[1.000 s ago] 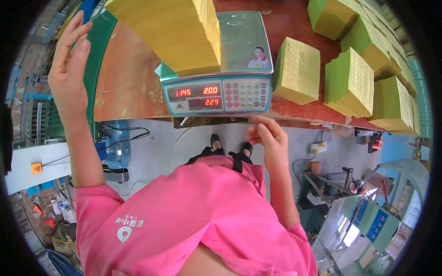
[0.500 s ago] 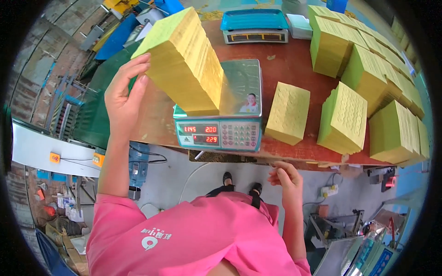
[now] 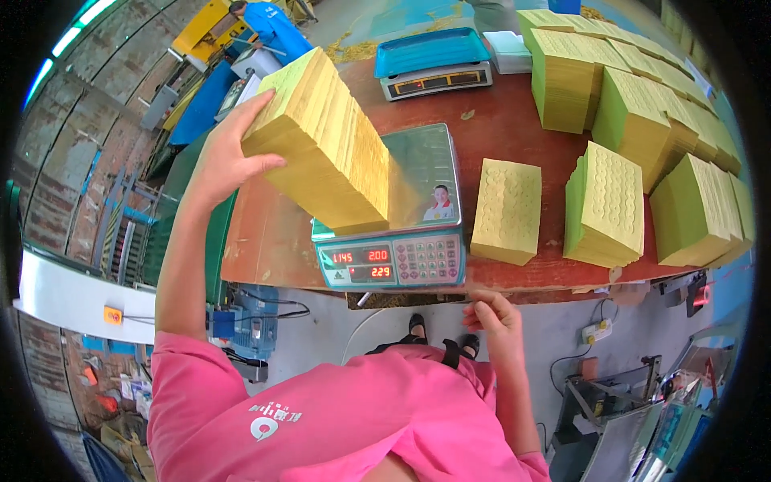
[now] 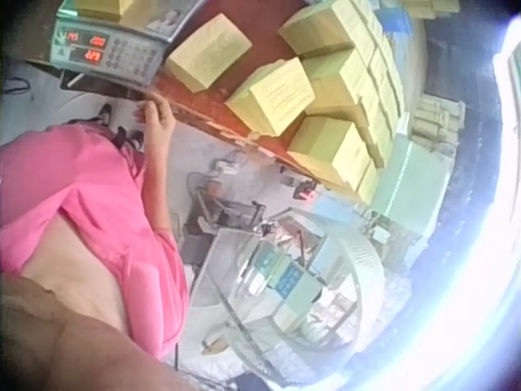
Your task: Weighing stacks of yellow paper on a scale and organizing them for packaging or further processing.
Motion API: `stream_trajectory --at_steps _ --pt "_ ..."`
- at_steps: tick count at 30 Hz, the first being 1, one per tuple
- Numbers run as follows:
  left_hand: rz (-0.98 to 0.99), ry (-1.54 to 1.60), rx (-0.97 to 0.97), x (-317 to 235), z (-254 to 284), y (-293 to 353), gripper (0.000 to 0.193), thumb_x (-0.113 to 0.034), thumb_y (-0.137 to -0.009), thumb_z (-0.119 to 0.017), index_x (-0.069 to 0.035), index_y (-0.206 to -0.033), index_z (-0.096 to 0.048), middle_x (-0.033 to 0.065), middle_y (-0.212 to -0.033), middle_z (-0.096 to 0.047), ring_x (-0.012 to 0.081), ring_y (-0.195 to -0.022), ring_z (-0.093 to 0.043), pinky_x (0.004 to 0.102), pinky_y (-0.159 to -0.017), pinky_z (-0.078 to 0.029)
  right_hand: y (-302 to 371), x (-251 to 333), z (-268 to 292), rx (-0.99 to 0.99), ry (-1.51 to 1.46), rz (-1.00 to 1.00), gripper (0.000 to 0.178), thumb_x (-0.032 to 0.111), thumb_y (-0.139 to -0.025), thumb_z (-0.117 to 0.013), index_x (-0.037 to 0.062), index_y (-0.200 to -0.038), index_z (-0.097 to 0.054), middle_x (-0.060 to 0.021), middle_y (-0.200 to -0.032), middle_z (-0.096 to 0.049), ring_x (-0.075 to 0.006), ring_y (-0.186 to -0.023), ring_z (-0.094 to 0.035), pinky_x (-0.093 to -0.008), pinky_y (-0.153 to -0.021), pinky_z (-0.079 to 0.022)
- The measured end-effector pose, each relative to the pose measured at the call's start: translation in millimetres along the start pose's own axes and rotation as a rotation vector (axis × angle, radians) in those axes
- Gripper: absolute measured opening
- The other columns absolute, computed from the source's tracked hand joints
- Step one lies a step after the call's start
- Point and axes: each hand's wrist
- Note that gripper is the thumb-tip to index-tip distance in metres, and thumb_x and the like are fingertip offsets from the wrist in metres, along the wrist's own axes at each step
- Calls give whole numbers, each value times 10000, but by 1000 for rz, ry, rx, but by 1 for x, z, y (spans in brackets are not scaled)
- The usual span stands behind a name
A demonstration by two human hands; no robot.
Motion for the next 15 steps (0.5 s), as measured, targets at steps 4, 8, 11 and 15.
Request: stream_trajectory --at_steps 4,8,11,15 --pt "-76 -73 0 5 -2 -8 813 -229 -653 -812 -32 -1368 -478 155 -1365 -511 314 -1267 -481 384 -1077 -354 0 -7 -21 3 -31 -26 230 128 -953 -527 5 -1122 -623 -87 -893 -672 -163 -733 -660 -280 -661 -523" --pt "-143 -143 -14 4 0 -12 774 -251 -644 -818 -32 -1324 -519 148 -1328 -532 324 -1217 -509 393 -1054 -377 1 -1 -39 -2 -64 -35 241 110 -954 -527 -16 -1138 -619 -90 -895 -680 -144 -756 -650 -272 -679 -513" --pt "-146 -145 2 5 -2 -16 745 -251 -650 -813 -33 -1307 -538 147 -1309 -547 324 -1221 -508 397 -1048 -383 0 -3 -43 -21 -58 -45 239 106 -953 -526 -22 -1134 -615 -91 -897 -679 -145 -757 -649 -273 -682 -512" --pt "-219 -193 -10 11 1 -18 716 -243 -669 -801 -38 -1304 -544 157 -1267 -577 328 -1202 -525 399 -1029 -404 -3 -7 -44 -15 -69 -27 235 113 -950 -521 -10 -1126 -617 -85 -893 -675 -151 -746 -654 -275 -670 -516"
Point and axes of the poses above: each hand's wrist, its own y-axis away from the middle knuckle, its own z-axis out of the back of the hand, x = y × z
